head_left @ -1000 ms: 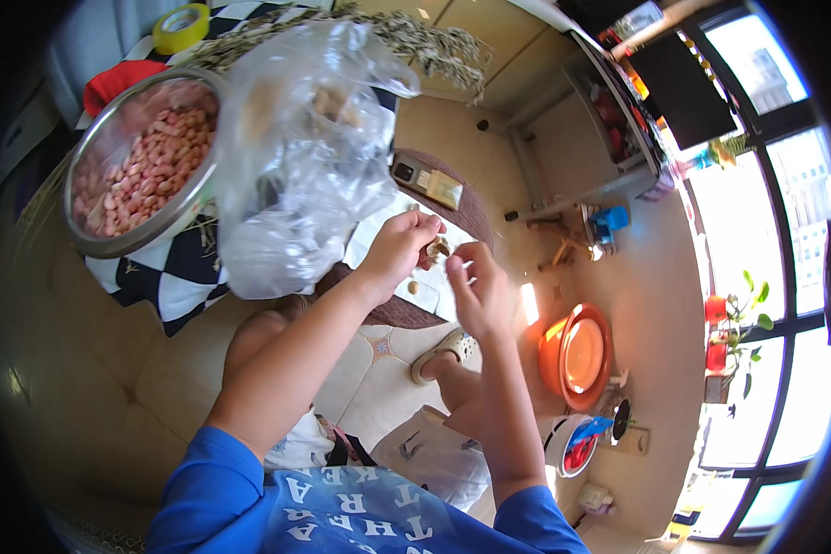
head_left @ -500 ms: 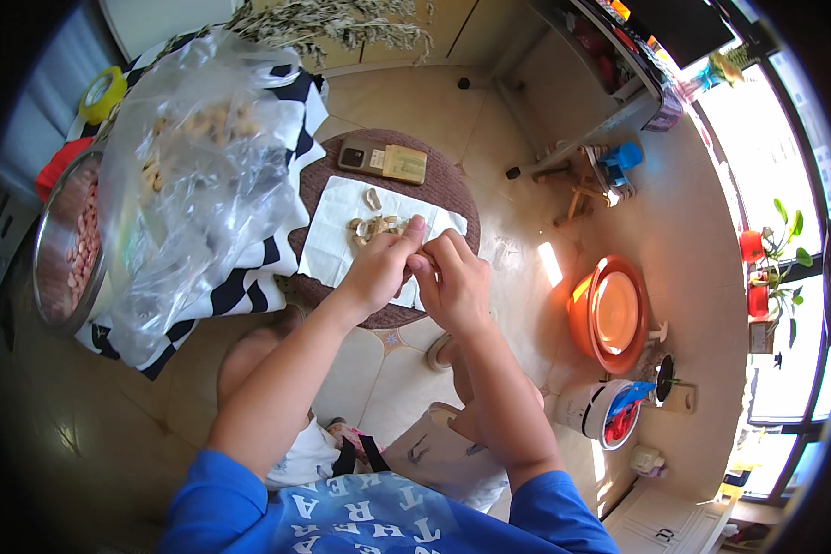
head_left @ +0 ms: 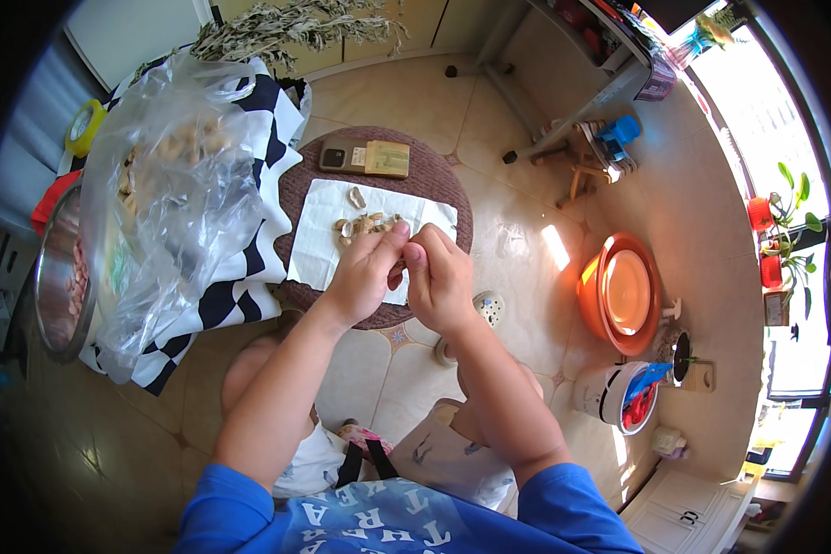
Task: The person shells peanuts by hand, removing the nuts from their shells and placing the nuts on a white paper while discarding the shells.
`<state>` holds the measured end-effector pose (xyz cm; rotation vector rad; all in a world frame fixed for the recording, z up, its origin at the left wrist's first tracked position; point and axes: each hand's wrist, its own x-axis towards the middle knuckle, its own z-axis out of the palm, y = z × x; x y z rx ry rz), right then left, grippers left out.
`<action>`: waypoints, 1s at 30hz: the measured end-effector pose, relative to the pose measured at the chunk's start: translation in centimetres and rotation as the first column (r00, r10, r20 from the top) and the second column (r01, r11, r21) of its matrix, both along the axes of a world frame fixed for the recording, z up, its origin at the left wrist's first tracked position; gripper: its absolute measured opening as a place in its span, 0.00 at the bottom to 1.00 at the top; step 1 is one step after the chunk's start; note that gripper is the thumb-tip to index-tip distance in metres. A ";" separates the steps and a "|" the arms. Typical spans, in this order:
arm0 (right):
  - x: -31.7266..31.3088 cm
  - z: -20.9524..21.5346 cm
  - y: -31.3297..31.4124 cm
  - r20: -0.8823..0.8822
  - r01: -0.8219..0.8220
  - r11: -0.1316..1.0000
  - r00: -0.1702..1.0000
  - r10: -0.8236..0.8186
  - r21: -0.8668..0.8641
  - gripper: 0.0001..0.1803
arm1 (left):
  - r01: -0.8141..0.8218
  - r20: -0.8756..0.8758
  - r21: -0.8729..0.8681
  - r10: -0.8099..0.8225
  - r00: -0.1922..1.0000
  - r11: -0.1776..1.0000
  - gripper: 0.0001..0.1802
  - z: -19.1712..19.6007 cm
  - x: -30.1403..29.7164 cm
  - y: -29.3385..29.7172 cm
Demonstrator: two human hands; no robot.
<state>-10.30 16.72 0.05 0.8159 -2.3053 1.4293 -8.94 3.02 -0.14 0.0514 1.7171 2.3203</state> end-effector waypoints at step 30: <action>-4.1 -2.8 -1.2 0.635 0.328 0.935 0.754 -0.172 -0.137 0.20 | 0.059 0.138 0.538 -0.157 0.978 0.841 0.27 -0.6 -0.5 -0.4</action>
